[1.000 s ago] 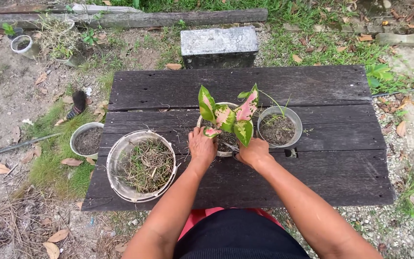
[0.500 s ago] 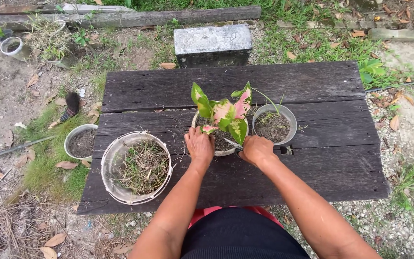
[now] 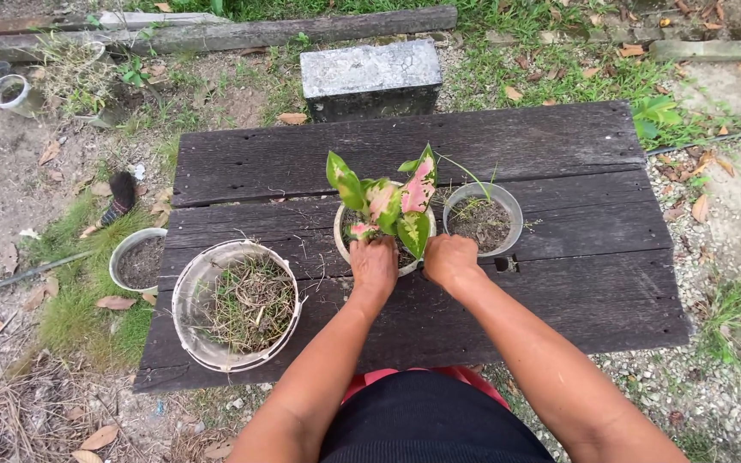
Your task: The recorder uses scissors to prune dead leaves and remove weeds from several potted plants on a wooden table.
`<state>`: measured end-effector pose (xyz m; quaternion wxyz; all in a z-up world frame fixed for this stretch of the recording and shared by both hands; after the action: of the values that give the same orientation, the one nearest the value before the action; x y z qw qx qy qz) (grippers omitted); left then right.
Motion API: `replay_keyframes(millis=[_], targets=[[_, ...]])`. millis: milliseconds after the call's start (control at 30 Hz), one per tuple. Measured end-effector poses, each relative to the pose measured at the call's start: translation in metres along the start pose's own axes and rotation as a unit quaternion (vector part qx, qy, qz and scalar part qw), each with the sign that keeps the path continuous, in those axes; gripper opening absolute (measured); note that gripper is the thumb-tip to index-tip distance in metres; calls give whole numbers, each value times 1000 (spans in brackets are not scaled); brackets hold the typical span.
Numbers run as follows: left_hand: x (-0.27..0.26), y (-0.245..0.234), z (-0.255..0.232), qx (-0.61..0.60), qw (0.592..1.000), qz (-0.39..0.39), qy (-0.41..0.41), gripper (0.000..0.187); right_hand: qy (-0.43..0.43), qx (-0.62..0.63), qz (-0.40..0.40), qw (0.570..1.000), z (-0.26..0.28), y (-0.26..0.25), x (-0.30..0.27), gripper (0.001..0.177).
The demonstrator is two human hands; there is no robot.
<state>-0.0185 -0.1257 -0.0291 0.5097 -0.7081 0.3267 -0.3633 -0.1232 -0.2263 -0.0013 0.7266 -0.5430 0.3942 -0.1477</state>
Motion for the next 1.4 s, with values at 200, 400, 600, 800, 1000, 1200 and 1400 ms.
replay_keyframes(millis=[200,400,600,800,1000,1200,1400], targets=[[1,5,1,6,1000,-4,-24,11,-7,25,-10,1000,-7,-24,-22,31],[1,-1,-1,-30,999,1,-20,11,-14,-26,18,999,-1,14,2,33],[-21,-26,10,-46,996,-72,5,16,-17,41,40,998,7,-21,-37,43],[-41,-84,57,-77,991,-102,-30,8,-111,153,11,982,44,-13,-42,48],[-76,-124,127,-74,978,-172,-89,7,-176,160,47,970,147,-20,-65,35],[-110,-130,187,-31,979,-124,-159,8,-234,111,-14,966,197,12,-59,34],[-107,-129,200,-34,984,-85,-151,17,-183,118,34,975,198,9,-57,36]])
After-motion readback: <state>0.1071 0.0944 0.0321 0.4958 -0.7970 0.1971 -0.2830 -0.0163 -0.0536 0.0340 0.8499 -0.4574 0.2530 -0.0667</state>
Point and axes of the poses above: each hand's wrist, its own x-axis towards the middle knuckle, its own y-axis out of the palm, z = x × y, the point moved 6 cm from there along x, towards the middle knuckle, and after that the axes turned 7 degrees about x, right-handed, at the moved point
